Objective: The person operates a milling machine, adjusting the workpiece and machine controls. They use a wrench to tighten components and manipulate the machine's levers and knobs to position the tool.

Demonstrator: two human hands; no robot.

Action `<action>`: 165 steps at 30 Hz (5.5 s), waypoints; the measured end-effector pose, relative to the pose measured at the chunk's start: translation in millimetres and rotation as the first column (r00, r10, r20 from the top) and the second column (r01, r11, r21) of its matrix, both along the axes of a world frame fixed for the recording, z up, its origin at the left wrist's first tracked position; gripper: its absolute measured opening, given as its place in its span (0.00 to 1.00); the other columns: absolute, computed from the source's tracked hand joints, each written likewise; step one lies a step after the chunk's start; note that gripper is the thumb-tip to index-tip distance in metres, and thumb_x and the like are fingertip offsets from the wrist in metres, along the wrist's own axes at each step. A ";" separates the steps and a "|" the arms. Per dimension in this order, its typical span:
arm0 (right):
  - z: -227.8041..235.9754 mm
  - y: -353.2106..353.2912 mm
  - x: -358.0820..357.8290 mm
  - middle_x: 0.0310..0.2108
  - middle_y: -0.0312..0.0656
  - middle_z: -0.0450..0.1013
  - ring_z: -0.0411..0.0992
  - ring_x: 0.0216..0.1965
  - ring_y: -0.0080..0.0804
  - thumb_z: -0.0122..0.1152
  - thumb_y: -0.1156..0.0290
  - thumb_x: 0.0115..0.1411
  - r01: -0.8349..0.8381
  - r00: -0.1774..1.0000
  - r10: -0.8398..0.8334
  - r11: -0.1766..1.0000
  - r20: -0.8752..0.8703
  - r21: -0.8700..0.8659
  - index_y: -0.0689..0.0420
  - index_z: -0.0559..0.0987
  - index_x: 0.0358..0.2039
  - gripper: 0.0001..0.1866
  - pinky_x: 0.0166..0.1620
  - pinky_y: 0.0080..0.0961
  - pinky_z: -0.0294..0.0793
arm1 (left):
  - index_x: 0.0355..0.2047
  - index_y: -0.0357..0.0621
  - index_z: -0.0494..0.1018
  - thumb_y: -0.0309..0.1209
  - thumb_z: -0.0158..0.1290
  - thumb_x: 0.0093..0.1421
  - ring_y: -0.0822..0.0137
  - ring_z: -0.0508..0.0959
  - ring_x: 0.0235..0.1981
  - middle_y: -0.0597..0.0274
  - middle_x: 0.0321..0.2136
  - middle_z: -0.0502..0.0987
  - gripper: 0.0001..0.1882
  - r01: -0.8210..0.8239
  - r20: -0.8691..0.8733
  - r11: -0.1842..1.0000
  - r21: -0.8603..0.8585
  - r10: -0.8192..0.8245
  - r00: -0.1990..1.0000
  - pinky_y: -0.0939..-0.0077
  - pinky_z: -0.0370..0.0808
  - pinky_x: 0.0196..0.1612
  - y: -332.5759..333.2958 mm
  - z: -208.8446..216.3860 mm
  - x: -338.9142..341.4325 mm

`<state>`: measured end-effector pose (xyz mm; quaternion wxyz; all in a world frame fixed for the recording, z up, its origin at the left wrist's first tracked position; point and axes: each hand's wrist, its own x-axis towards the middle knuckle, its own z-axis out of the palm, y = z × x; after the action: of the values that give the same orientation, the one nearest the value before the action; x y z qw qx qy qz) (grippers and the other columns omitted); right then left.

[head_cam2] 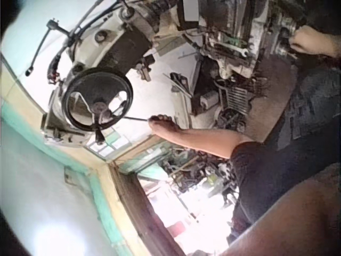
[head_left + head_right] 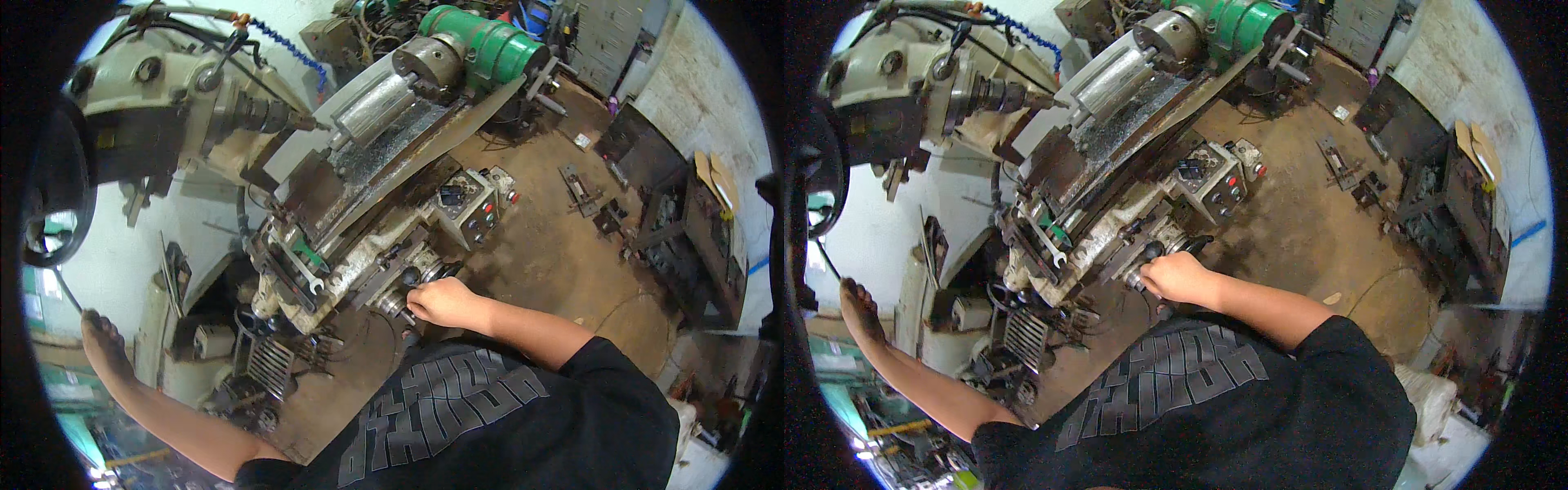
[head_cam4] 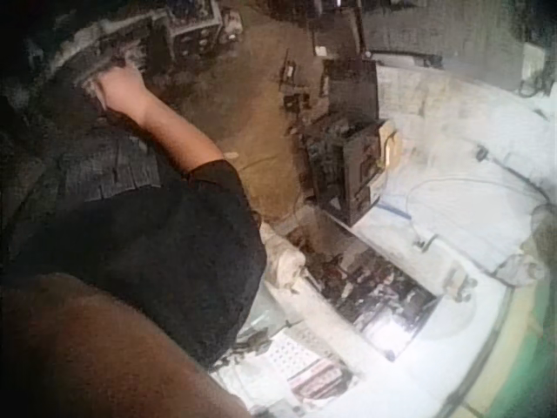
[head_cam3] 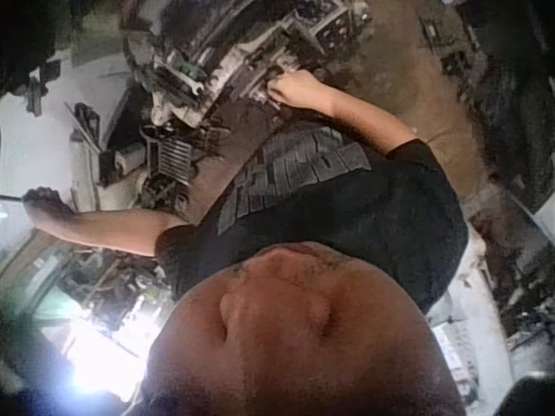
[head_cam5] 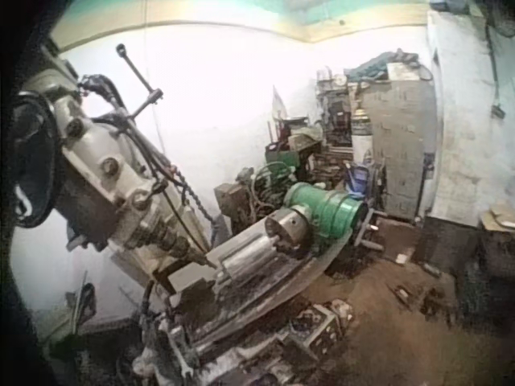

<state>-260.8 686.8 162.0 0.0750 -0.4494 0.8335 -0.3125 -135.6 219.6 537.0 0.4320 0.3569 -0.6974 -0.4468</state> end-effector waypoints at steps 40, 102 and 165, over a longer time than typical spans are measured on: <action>-287.3 433.5 282.2 0.24 0.50 0.77 0.76 0.23 0.42 0.55 0.62 0.60 0.529 -0.166 -0.802 0.419 0.574 0.738 0.59 0.79 0.34 0.13 0.30 0.40 0.76 | 0.38 0.33 0.78 0.39 0.53 0.64 0.64 0.78 0.23 0.56 0.25 0.79 0.18 -0.081 -0.241 0.905 -0.418 -0.025 0.970 0.70 0.76 0.26 -105.2 -98.3 -121.6; 107.3 345.9 -164.3 0.48 0.52 0.72 0.75 0.49 0.50 0.49 0.53 0.68 0.297 -0.616 0.497 0.865 0.612 -0.403 0.61 0.66 0.60 0.28 0.39 0.47 0.83 | 0.53 0.36 0.74 0.38 0.49 0.68 0.69 0.78 0.33 0.55 0.37 0.82 0.20 0.015 0.682 0.847 0.531 -0.438 0.586 0.72 0.74 0.38 508.4 -515.3 81.0; 257.8 226.4 51.2 0.49 0.49 0.67 0.68 0.55 0.45 0.54 0.62 0.66 0.029 -0.634 0.446 0.830 0.631 -0.557 0.66 0.69 0.48 0.19 0.57 0.48 0.72 | 0.43 0.42 0.81 0.33 0.55 0.58 0.57 0.83 0.41 0.55 0.40 0.83 0.15 0.474 0.683 0.496 0.727 -0.588 -0.433 0.56 0.79 0.40 572.9 -527.2 -85.4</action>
<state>-209.6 913.2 419.7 0.7715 -0.1361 0.1140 -0.6109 -221.0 792.5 9.9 -0.4851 0.1638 -0.8251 -0.2388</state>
